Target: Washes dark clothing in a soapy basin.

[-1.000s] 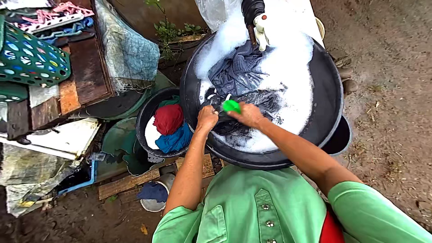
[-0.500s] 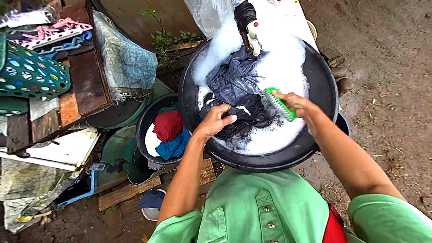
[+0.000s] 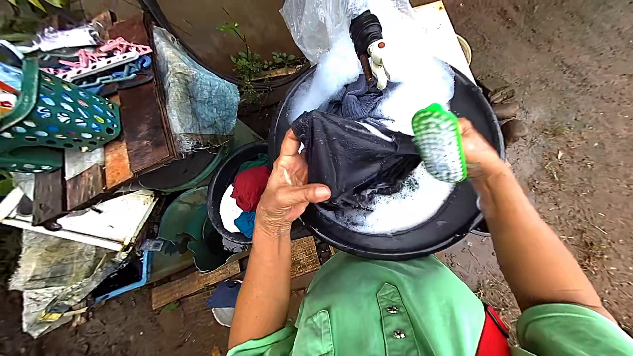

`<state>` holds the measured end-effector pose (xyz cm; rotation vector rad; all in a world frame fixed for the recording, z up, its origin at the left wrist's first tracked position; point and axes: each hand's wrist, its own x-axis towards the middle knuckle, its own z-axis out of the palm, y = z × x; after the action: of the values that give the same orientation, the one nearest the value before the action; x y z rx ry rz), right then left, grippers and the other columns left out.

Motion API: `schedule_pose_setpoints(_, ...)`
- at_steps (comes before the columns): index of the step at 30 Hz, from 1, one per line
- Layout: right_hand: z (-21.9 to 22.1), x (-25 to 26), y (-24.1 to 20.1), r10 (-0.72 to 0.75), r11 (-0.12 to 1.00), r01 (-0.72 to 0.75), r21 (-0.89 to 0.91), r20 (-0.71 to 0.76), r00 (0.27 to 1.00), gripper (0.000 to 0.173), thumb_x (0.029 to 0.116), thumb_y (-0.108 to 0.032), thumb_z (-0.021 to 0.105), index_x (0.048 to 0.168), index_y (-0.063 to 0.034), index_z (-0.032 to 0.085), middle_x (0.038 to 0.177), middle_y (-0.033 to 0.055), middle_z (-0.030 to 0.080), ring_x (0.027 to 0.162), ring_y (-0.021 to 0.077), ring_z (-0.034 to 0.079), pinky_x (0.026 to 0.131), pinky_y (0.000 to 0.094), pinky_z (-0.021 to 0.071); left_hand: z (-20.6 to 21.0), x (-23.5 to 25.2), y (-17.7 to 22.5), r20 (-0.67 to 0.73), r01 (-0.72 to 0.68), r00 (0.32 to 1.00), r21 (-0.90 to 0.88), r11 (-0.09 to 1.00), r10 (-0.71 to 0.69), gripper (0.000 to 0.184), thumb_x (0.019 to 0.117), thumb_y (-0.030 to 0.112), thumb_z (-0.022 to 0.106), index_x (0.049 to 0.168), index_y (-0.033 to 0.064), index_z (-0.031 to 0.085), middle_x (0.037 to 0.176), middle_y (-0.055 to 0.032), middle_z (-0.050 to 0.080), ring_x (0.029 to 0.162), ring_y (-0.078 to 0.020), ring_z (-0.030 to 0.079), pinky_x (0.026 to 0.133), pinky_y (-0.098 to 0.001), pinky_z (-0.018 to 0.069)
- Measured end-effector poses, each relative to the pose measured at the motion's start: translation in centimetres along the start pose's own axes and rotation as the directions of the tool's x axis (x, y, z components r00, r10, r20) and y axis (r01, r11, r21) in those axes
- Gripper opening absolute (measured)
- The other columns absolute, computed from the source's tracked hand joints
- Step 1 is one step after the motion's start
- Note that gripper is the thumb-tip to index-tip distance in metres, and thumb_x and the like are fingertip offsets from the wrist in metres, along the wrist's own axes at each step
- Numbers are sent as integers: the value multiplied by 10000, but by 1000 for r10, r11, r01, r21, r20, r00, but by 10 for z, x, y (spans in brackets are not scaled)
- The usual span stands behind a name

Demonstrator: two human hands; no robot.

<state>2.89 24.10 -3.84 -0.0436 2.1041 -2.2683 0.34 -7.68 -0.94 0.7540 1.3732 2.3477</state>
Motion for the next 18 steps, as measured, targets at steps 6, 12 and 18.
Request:
schedule_pose_setpoints(6,-1,36,38,223,909,-334,-251,-385,896,268,1073,-209,535,1066,47,613,759,47,576,587,86,532,585,300,503,-10,-7,-64,-621,670,622,109,734,-476,934,883,-201,599,1643,91,142,1655,-178,268,1443,-284,400,1133,-458,402)
schedule_pose_setpoints(12,125,21,67,203,807,-135,-575,55,978,525,954,-398,737,1156,75,627,893,245,678,829,390,691,762,587,563,3,2,-89,-859,600,183,-288,746,-479,299,1031,36,539,1323,-23,513,1231,-197,586,1066,-264,590,896,-439,517)
schedule_pose_setpoints(18,57,58,132,424,475,-260,-841,-41,905,684,1041,-567,515,1127,96,660,1084,339,678,1072,523,662,878,699,500,0,-2,-82,-882,525,149,-313,792,-447,333,1064,119,526,1367,-13,486,1321,-205,549,1152,-283,572,950,-467,503)
